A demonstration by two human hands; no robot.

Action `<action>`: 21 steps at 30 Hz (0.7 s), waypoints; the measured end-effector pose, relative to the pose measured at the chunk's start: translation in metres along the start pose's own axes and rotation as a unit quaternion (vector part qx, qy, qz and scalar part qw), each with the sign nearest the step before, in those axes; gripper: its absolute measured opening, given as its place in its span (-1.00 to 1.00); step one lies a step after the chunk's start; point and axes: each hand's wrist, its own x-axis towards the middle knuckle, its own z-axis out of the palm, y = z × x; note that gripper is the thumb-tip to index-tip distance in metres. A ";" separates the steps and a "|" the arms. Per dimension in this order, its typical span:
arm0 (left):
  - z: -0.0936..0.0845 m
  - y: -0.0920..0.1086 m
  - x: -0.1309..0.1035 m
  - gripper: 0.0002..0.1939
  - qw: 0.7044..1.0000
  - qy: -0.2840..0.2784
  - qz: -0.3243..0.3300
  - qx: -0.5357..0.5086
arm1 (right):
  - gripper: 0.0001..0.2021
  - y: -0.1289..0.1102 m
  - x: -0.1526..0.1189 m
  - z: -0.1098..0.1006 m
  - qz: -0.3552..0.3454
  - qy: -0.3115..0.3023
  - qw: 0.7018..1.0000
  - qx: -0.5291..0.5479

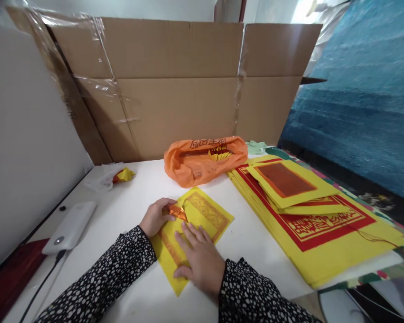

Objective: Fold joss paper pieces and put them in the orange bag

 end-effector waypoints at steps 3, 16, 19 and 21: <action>-0.002 -0.001 0.000 -0.60 0.995 0.003 -0.035 -0.088 | -0.20 0.008 0.017 -0.008 0.042 0.053 0.998 -0.001; -0.009 0.023 -0.017 -0.64 0.877 0.022 -0.222 -0.426 | -0.82 0.018 0.075 -0.019 0.039 0.201 0.949 0.239; -0.009 0.022 -0.017 -0.67 0.853 0.012 -0.265 -0.450 | -0.79 0.020 0.075 -0.017 0.032 0.208 0.946 0.248; -0.009 0.023 -0.017 -0.72 0.840 0.013 -0.285 -0.462 | -0.73 0.021 0.075 -0.015 0.040 0.235 0.938 0.253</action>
